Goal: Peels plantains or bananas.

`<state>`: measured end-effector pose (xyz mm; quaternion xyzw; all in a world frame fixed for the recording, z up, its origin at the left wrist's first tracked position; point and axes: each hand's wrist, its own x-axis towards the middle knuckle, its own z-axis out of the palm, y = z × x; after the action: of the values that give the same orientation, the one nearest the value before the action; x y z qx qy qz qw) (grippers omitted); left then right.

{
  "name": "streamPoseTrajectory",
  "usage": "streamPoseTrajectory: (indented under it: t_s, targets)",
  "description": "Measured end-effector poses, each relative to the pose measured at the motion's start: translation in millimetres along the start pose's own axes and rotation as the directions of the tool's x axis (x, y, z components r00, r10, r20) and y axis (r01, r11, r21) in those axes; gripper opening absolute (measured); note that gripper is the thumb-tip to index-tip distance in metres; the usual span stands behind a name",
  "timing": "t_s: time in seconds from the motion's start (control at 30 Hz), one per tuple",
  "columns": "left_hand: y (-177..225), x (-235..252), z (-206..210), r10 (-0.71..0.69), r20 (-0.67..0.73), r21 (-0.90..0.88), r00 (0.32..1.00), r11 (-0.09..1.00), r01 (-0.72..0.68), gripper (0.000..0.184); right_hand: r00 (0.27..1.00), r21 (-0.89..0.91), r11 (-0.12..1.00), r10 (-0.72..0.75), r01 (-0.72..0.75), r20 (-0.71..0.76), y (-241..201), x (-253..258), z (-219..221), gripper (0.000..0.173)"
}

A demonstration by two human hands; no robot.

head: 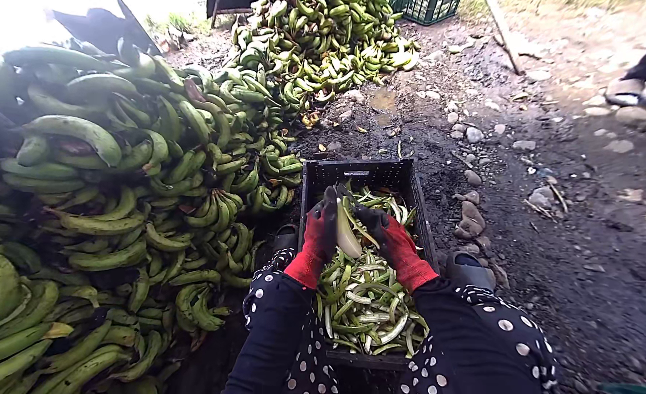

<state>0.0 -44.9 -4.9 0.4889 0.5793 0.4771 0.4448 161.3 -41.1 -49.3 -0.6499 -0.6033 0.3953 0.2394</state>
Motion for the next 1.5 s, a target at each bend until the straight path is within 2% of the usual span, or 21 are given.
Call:
streamPoseTrajectory:
  t_s: [0.07,0.1,0.17,0.23,0.27,0.33,0.47,0.57,0.63,0.73,0.83,0.9,0.97,1.03,1.1,1.2,1.27,1.4,1.5]
  targets:
    - [1,-11,10,0.083,0.027,-0.038,0.996,0.996,-0.082,0.045,0.998,0.15,0.988,0.051,-0.047,-0.023,19,10,2,0.036]
    - [-2,-10,12,0.079,0.038,-0.127,0.996,0.989,-0.073,0.047,0.998,0.182,0.983,0.048,-0.038,-0.049,23,11,3,0.035]
    - [-10,3,10,-0.02,0.06,-0.399,0.998,0.916,0.042,0.054,0.995,0.143,0.99,0.002,0.012,-0.098,25,10,0,0.036]
    - [-8,10,3,-0.067,0.173,-0.611,0.983,0.775,0.16,0.058,0.991,0.094,0.995,-0.032,0.045,-0.129,16,4,-11,0.036]
    - [-5,10,-4,-0.052,0.219,-0.622,0.974,0.762,0.181,0.058,0.989,0.065,0.995,-0.062,0.071,-0.131,11,1,-17,0.037]
    - [0,11,-16,-0.034,0.245,-0.519,0.969,0.84,0.161,0.056,0.98,0.053,0.983,-0.169,0.175,-0.102,5,-4,-23,0.042]
    - [-1,14,-35,0.006,0.214,-0.341,0.977,0.938,0.069,0.054,0.913,-0.2,0.893,-0.408,0.403,0.018,0,-18,-27,0.057]
    - [-4,12,-42,0.039,0.185,-0.28,0.982,0.96,0.015,0.05,0.881,-0.295,0.836,-0.472,0.462,0.043,-2,-26,-25,0.066]
    - [-5,10,-41,0.083,0.175,-0.215,0.981,0.976,-0.044,0.047,0.908,-0.278,0.867,-0.416,0.414,0.054,-9,-28,-23,0.062]
    - [-9,6,-30,0.174,0.132,-0.175,0.976,0.973,-0.15,0.051,0.984,-0.22,0.959,-0.173,0.176,0.033,-19,-23,-12,0.052]
    - [-5,-8,-14,0.105,0.085,-0.124,0.991,0.988,-0.094,0.049,0.992,-0.094,0.996,-0.003,-0.009,-0.13,-11,-11,-8,0.044]
    - [-1,-14,-7,0.078,0.122,-0.182,0.989,0.982,-0.055,0.045,0.978,0.013,0.999,0.042,-0.041,-0.204,-2,-5,-17,0.045]
    - [-6,-3,-10,-0.005,0.161,-0.318,0.987,0.946,0.057,0.047,0.975,0.039,0.999,-0.001,0.009,-0.223,-1,-6,-25,0.042]
    - [-7,7,-17,-0.074,0.285,-0.499,0.956,0.84,0.214,0.054,0.976,0.039,0.994,-0.091,0.101,-0.195,-2,-12,-30,0.043]
    - [-7,10,-23,-0.077,0.358,-0.598,0.931,0.746,0.292,0.061,0.983,0.064,0.985,-0.152,0.159,-0.106,-2,-16,-30,0.043]
    - [-13,11,-26,-0.044,0.306,-0.614,0.951,0.754,0.232,0.054,0.979,0.028,0.981,-0.192,0.191,0.066,-5,-21,-23,0.042]
    - [-16,12,-25,-0.022,0.29,-0.627,0.957,0.751,0.207,0.051,0.971,-0.031,0.978,-0.202,0.207,0.129,-9,-26,-20,0.043]
    - [-17,11,-28,0.005,0.282,-0.582,0.96,0.796,0.167,0.055,0.953,-0.064,0.964,-0.242,0.257,0.182,-6,-29,-19,0.042]
    - [-13,11,-32,-0.019,0.314,-0.608,0.949,0.764,0.217,0.056,0.937,-0.121,0.941,-0.288,0.315,0.197,-8,-34,-20,0.047]
